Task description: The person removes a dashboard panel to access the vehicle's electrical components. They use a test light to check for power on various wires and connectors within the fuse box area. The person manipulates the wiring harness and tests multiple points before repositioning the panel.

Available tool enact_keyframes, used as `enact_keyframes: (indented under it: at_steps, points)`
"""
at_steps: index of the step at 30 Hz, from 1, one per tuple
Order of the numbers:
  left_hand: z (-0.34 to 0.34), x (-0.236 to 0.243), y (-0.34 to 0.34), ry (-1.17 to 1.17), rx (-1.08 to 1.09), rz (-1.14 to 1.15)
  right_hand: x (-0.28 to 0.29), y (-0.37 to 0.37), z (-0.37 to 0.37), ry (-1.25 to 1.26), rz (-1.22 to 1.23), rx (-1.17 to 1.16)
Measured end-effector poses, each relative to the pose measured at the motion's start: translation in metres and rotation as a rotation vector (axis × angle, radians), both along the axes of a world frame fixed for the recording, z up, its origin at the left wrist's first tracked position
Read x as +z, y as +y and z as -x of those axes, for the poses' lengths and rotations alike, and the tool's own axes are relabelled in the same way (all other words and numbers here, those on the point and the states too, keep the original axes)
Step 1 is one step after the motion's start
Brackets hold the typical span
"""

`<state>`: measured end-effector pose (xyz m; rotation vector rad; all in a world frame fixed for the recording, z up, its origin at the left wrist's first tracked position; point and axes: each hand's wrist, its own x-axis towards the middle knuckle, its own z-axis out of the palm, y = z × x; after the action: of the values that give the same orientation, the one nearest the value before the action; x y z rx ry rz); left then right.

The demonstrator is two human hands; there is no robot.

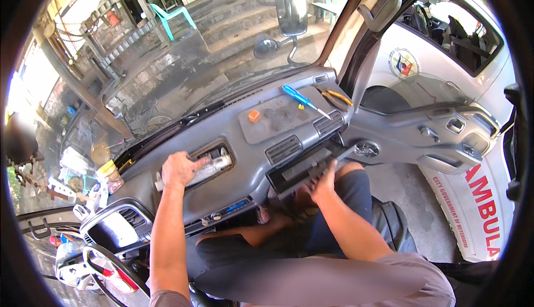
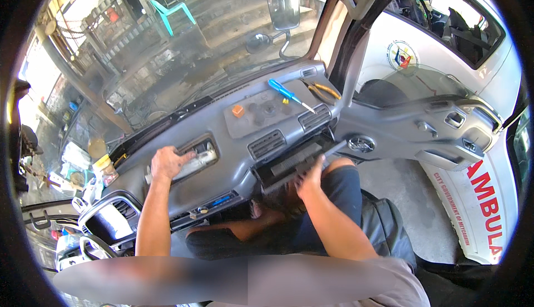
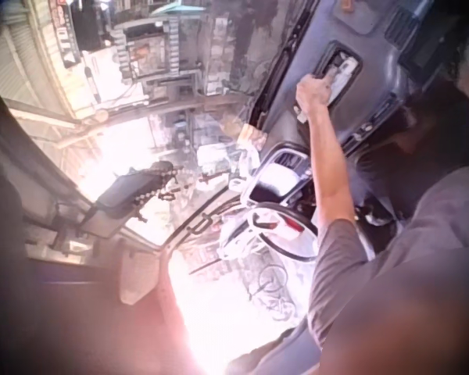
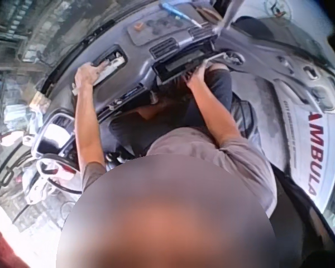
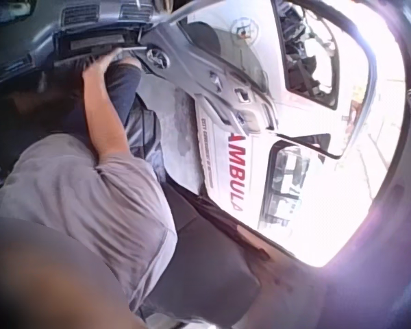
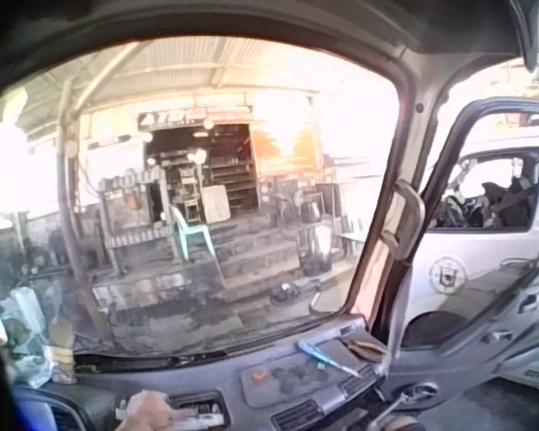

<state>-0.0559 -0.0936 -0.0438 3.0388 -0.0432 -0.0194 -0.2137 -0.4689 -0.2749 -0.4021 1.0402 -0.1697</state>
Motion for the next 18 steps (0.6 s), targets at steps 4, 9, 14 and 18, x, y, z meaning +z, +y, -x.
enact_keyframes:
  at_steps: [4,9,14,18]
  points:
    - [-0.003,-0.003,0.003,0.079,0.035,0.005,-0.056,-0.001,0.012,0.106,0.156,0.081]
    - [-0.001,0.023,-0.007,0.009,0.003,-0.032,-0.068,-0.003,0.014,0.24,0.212,0.063]
    - [-0.003,0.042,-0.015,0.006,-0.065,-0.058,-0.025,0.018,0.063,0.049,0.328,0.14]
    - [-0.014,0.035,-0.005,0.014,-0.108,0.005,0.012,0.062,0.102,-0.15,0.966,0.488]
